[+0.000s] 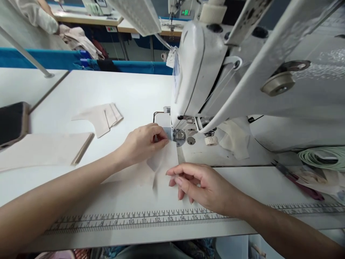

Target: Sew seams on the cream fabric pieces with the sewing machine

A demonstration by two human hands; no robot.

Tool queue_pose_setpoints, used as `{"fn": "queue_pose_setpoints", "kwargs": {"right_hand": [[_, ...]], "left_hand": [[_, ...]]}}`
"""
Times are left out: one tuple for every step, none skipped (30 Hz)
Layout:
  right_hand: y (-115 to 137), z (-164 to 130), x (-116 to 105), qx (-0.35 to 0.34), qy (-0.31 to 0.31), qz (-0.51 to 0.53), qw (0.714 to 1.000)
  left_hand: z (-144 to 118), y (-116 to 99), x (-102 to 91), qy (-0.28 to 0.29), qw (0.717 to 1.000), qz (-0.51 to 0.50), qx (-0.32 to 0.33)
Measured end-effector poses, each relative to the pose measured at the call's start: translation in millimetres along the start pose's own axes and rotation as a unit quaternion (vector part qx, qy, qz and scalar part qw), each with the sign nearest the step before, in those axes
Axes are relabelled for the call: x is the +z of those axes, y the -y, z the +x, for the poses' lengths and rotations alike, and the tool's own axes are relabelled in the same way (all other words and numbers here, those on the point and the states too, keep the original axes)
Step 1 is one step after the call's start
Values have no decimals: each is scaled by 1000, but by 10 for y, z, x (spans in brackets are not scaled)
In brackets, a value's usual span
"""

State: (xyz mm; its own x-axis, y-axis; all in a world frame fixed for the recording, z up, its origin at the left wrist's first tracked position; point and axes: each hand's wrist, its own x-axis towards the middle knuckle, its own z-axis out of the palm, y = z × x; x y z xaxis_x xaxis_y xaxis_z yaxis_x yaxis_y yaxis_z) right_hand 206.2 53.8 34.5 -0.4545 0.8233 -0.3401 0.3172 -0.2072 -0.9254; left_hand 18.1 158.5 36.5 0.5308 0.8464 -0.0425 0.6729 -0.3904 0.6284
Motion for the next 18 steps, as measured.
{"fn": "queue_pose_setpoints", "kwargs": {"right_hand": [[-10,7,2,3,0,6,1000],[-21,11,3,5,2,12,1000],[-31,14,4,6,4,18,1000],[-40,15,3,8,5,23,1000],[-48,15,2,10,7,29,999],[-54,14,0,14,10,35,999],[-59,13,-2,18,13,39,999],[-63,11,-5,22,15,40,999],[-66,10,-8,24,15,40,999],[-70,8,-11,25,16,40,999],[-73,7,-13,24,16,40,999],[-76,6,-15,22,15,42,999],[-80,6,-17,21,13,44,999],[-82,6,-18,21,13,46,999],[-83,7,-19,21,12,48,999],[-83,8,-20,22,12,48,999],[-82,9,-20,22,12,47,999],[-78,10,-20,23,13,44,999]], "left_hand": [[7,8,6,0,1000,4,1],[13,14,12,0,1000,6,0],[17,20,19,1,1000,7,-3],[20,24,25,3,1000,6,-5],[21,26,31,4,1000,6,-6],[21,27,36,6,1000,6,-6],[21,25,42,5,1000,7,-6],[19,22,46,2,1000,10,-6],[17,18,50,-2,1000,15,-8],[14,12,53,-4,1000,19,-9],[12,6,56,-6,1000,23,-11],[11,0,60,-6,1000,27,-13],[9,-4,64,-6,999,30,-16],[7,-7,69,-5,999,34,-18],[6,-8,75,-8,999,37,-21],[5,-8,82,-11,999,40,-22],[3,-6,89,-15,999,43,-23],[2,-4,96,-19,999,45,-23]]}}
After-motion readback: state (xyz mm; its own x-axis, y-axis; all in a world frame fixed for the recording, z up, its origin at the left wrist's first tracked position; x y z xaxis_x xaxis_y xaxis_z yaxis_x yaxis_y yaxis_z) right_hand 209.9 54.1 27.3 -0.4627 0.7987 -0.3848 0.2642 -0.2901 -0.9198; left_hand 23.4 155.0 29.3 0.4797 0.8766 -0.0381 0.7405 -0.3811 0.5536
